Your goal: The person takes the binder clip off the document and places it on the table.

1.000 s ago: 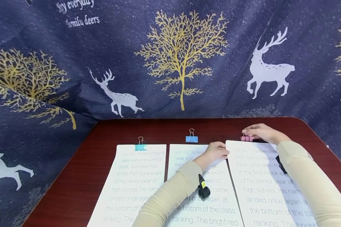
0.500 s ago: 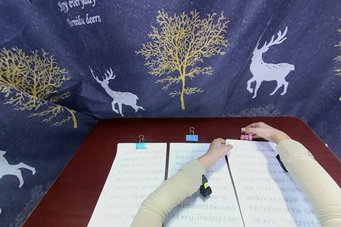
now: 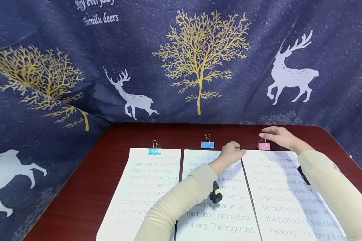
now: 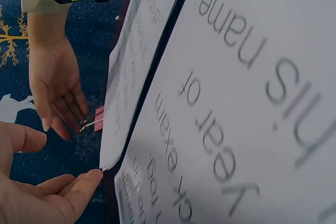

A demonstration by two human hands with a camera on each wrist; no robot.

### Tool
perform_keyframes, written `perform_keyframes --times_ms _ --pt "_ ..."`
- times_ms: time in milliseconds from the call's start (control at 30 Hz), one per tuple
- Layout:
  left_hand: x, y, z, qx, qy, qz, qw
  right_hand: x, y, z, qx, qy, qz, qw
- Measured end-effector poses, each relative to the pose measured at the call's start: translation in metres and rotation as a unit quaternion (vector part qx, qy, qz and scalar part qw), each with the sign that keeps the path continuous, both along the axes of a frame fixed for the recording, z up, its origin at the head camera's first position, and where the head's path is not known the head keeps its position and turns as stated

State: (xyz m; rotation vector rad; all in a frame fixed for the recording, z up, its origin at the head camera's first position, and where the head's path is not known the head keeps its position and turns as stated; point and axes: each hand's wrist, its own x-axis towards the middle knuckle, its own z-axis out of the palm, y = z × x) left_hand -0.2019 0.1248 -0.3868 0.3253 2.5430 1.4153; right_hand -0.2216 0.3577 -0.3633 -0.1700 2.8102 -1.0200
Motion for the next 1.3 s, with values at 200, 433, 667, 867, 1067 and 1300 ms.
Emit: perform_keyframes --times_ms 200,433,667,867,1067,1300 --pt "-0.003 -0.019 0.003 0.008 0.029 -0.012 0.9995 0.003 -0.011 0.009 -0.025 0.057 -0.004 0.998" --pt "-0.009 -0.045 0.013 0.03 0.049 -0.035 0.9977 0.005 -0.024 0.014 -0.027 0.106 0.001 0.994" --pt "-0.017 -0.069 0.017 0.029 0.077 -0.032 0.9961 0.007 -0.048 0.014 -0.061 0.133 0.008 0.989" --pt "-0.024 -0.089 0.023 0.016 0.089 -0.036 0.9952 0.008 -0.06 0.015 -0.073 0.13 -0.002 0.989" --pt "-0.028 -0.112 0.032 -0.006 0.079 -0.068 0.9945 0.013 -0.074 0.016 -0.077 0.128 -0.002 0.989" --pt "-0.031 -0.133 0.039 -0.028 0.11 -0.083 0.9901 0.017 -0.098 0.02 -0.079 0.134 0.009 0.988"
